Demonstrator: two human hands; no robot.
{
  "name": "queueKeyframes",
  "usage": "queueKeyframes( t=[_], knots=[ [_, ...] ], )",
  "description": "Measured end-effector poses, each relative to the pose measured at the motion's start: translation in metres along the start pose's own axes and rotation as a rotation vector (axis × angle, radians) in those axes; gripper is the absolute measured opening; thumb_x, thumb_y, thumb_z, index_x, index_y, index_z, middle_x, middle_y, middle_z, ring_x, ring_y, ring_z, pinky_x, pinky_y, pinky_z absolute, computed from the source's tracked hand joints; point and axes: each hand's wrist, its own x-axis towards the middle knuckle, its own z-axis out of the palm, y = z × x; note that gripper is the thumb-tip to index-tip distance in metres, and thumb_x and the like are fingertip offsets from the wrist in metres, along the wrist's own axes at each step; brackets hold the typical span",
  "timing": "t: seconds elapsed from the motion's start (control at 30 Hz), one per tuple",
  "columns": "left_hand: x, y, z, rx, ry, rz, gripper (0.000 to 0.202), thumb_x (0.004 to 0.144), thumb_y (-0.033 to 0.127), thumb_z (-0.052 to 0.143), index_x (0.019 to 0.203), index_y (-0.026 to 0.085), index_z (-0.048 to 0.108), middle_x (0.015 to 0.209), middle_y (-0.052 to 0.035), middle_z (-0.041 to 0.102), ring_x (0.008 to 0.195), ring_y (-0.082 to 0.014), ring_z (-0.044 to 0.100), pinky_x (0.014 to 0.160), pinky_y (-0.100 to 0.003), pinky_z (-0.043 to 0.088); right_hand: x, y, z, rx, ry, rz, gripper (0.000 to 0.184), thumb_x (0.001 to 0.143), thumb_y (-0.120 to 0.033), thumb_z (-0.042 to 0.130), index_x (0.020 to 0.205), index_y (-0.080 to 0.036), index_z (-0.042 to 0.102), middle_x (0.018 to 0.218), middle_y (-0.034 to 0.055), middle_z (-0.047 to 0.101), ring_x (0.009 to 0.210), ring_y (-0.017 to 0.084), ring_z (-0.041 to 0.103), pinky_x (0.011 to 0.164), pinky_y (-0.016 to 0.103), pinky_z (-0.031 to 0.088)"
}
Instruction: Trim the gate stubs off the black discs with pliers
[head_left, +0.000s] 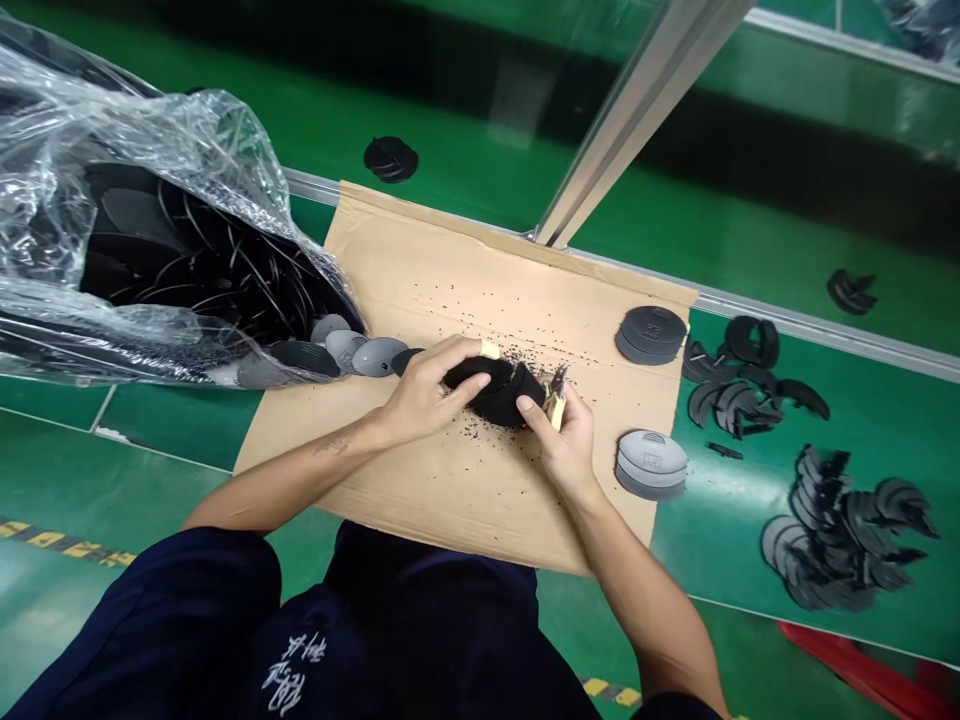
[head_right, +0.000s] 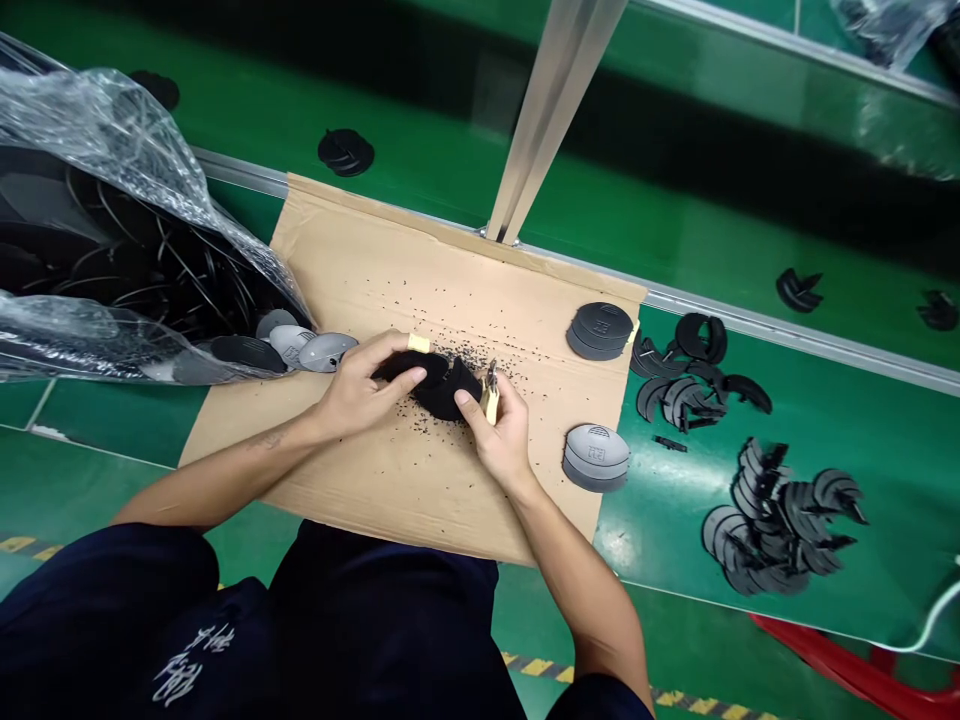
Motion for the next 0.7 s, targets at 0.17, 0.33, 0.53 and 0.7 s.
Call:
queueKeyframes(
  t=[0.17,0.33,0.53,0.7],
  knots=[
    [0.000,-0.002,0.001,-0.150,-0.036,-0.058,0.022,0.098,0.028,0.067,0.117,0.018,0.066,0.109,-0.0058,0.072,0.101,-0.0157,0.068,0.091,-0.029,0.055,0.000,0.000,-0.001,-0.013,0.009,-0.038,0.041,0.085,-0.058,0.077,0.100,-0.022,0.066,0.094,0.0035,0.070,0.086,0.020,0.064,0.083,0.035,0.055],
    [-0.001,-0.001,0.003,-0.201,-0.007,-0.125,0.025,0.093,0.025,0.072,0.114,0.020,0.060,0.091,0.0010,0.068,0.084,-0.0121,0.066,0.077,-0.023,0.054,-0.001,-0.001,0.000,-0.043,0.001,-0.045,0.040,0.084,-0.058,0.077,0.095,-0.021,0.065,0.087,0.0024,0.067,0.080,0.019,0.061,0.076,0.034,0.054],
    [0.005,0.002,-0.008,-0.127,-0.101,-0.062,0.008,0.098,0.024,0.062,0.104,0.020,0.065,0.097,-0.0023,0.063,0.092,-0.0137,0.062,0.084,-0.028,0.053,0.000,0.001,-0.004,-0.069,0.058,-0.041,0.039,0.084,-0.057,0.076,0.097,-0.022,0.065,0.087,0.0015,0.064,0.079,0.019,0.058,0.078,0.034,0.052],
    [0.005,-0.003,-0.006,-0.255,0.009,-0.157,0.031,0.090,0.023,0.070,0.116,0.021,0.054,0.099,-0.0014,0.068,0.090,-0.0134,0.068,0.078,-0.025,0.057,0.000,0.003,-0.006,-0.069,0.085,-0.029,0.040,0.083,-0.056,0.077,0.100,-0.022,0.066,0.093,0.0027,0.066,0.086,0.020,0.060,0.085,0.036,0.052]
  ],
)
